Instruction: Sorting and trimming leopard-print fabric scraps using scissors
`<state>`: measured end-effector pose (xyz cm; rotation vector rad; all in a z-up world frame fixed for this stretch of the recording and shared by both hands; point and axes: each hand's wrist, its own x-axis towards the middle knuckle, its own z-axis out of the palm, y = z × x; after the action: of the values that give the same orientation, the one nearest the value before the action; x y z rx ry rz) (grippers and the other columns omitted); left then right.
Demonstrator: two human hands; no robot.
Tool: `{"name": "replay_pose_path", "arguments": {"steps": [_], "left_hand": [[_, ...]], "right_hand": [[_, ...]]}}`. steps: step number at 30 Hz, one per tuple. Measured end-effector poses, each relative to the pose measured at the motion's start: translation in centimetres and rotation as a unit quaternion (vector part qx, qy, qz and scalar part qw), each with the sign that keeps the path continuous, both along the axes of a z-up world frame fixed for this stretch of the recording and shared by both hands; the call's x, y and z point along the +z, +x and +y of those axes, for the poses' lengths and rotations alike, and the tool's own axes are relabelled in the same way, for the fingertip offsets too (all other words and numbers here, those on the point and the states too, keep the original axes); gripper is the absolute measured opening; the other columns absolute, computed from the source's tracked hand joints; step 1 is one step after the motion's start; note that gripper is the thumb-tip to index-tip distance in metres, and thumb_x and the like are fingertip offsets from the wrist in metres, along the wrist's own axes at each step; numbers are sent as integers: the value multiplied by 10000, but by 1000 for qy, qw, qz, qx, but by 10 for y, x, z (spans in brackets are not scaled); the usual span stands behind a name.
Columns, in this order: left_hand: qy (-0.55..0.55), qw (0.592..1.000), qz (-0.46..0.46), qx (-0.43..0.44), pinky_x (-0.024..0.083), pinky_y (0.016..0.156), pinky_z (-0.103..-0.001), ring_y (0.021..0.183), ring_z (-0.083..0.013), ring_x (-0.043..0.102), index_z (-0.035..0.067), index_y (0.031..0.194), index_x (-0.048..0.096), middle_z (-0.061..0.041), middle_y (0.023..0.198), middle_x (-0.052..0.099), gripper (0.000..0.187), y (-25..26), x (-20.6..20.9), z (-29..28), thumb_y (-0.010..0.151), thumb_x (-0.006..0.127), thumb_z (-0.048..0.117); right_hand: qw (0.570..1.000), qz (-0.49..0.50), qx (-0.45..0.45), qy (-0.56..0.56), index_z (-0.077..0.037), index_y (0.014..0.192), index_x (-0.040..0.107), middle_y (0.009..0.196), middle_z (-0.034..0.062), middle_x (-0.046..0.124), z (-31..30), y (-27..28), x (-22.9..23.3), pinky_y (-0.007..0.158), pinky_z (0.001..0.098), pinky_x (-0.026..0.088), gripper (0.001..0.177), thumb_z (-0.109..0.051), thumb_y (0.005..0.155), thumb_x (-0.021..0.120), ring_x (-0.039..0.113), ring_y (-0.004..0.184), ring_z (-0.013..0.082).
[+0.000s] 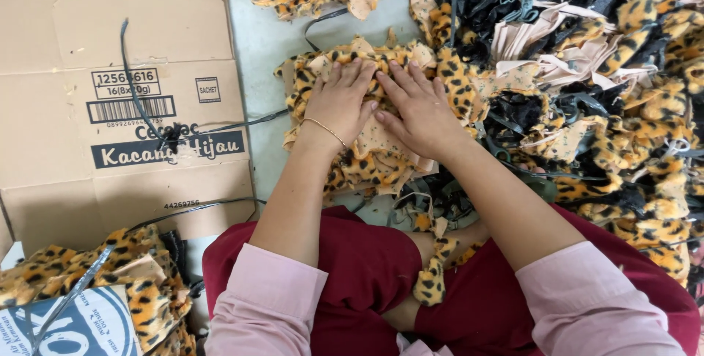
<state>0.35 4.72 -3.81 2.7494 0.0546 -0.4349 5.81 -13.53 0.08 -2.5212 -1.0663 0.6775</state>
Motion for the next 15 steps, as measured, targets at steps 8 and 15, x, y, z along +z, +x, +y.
{"name": "replay_pose_path", "arguments": {"steps": [8, 15], "left_hand": [[21, 999, -31, 11, 218, 1154, -711, 1502, -446, 272, 191, 1603, 323, -120, 1655, 304, 665, -3, 9, -15, 1015, 533, 421], [20, 996, -84, -1, 160, 1174, -732, 1515, -412, 253, 182, 1542, 434, -103, 1665, 276, 578, -11, 32, -45, 1002, 590, 317]], "right_hand": [[999, -28, -6, 17, -172, 1633, 303, 1665, 160, 279, -6, 1, 1, 1126, 760, 246, 666, -449, 1061, 501, 233, 1504, 484], [994, -95, -23, 53, -177, 1422, 614, 1403, 151, 589, -26, 9, 15, 1009, 600, 496, 523, -439, 973, 674, 545, 1328, 409]]}}
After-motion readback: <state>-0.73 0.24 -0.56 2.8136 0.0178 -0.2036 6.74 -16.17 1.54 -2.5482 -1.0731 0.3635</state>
